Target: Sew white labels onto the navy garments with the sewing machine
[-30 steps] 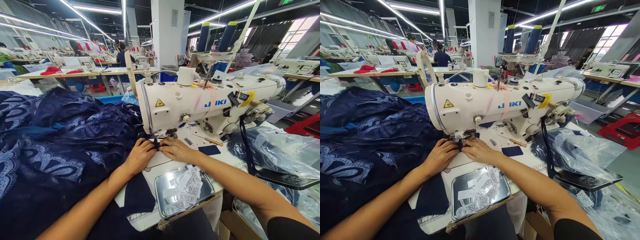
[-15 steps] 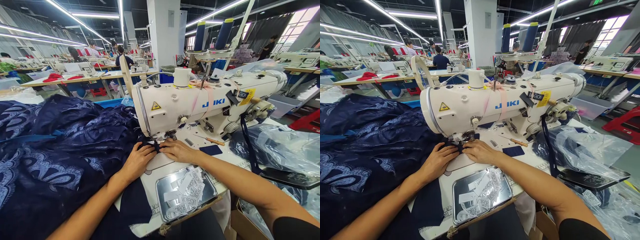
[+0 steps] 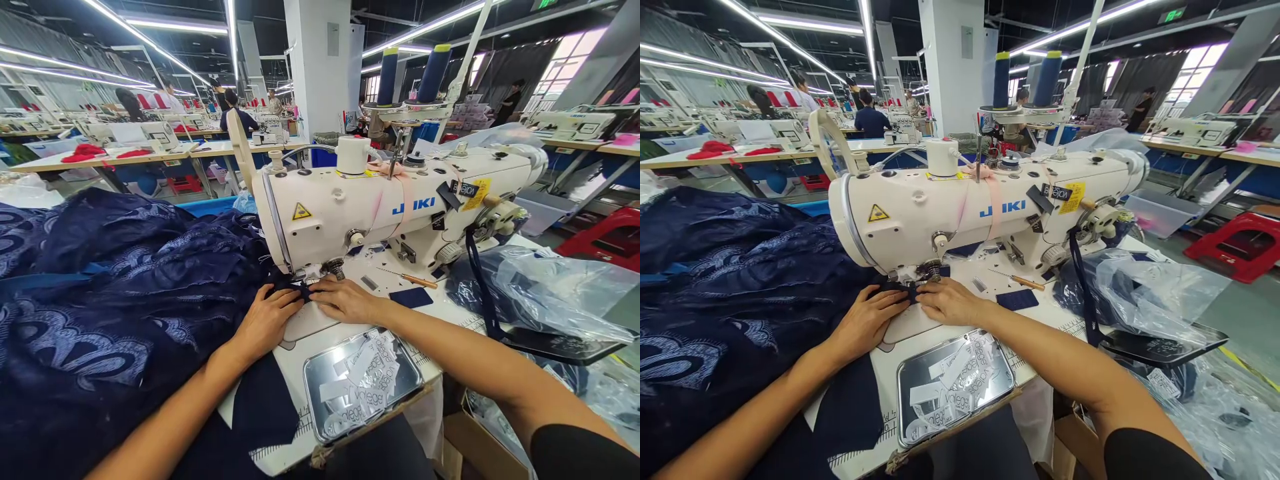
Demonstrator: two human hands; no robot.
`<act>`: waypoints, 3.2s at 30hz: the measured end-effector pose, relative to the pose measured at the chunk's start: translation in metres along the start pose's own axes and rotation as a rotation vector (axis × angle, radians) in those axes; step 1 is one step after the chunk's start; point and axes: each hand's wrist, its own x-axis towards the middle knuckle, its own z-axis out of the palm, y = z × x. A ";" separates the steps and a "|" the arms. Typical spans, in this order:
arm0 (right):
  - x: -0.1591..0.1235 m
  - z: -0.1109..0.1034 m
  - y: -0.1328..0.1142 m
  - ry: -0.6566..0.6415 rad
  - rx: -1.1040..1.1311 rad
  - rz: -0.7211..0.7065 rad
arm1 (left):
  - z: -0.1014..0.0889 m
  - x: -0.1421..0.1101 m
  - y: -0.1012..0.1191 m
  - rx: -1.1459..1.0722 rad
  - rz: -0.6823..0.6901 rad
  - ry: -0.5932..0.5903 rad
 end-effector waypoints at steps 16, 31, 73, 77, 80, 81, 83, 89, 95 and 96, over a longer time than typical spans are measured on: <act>0.010 -0.002 0.013 -0.113 0.048 0.147 | 0.006 0.011 -0.013 0.012 -0.054 0.025; 0.009 -0.026 -0.011 -0.297 -0.269 0.143 | -0.007 0.011 0.010 0.316 -0.298 0.034; 0.014 -0.002 -0.032 -0.286 -0.465 0.102 | 0.000 0.024 -0.011 0.203 -0.240 0.078; 0.012 -0.003 -0.026 -0.271 -0.446 0.089 | 0.001 0.026 -0.011 0.217 -0.261 0.054; 0.008 -0.009 -0.013 -0.265 -0.420 0.051 | -0.002 0.026 -0.005 0.218 -0.293 -0.008; 0.006 -0.011 -0.007 -0.262 -0.409 0.041 | -0.004 0.024 0.000 0.224 -0.299 -0.031; 0.002 -0.014 0.006 -0.246 -0.374 0.032 | -0.011 0.015 0.011 0.226 -0.276 -0.069; -0.007 -0.021 0.017 -0.229 -0.353 0.095 | -0.032 -0.047 0.031 -0.050 0.072 -0.155; -0.020 -0.068 -0.035 -0.385 -0.154 -0.125 | -0.033 -0.064 0.032 -0.213 -0.052 -0.234; -0.025 -0.074 -0.045 -0.413 -0.124 -0.176 | -0.033 -0.060 0.034 -0.237 -0.059 -0.210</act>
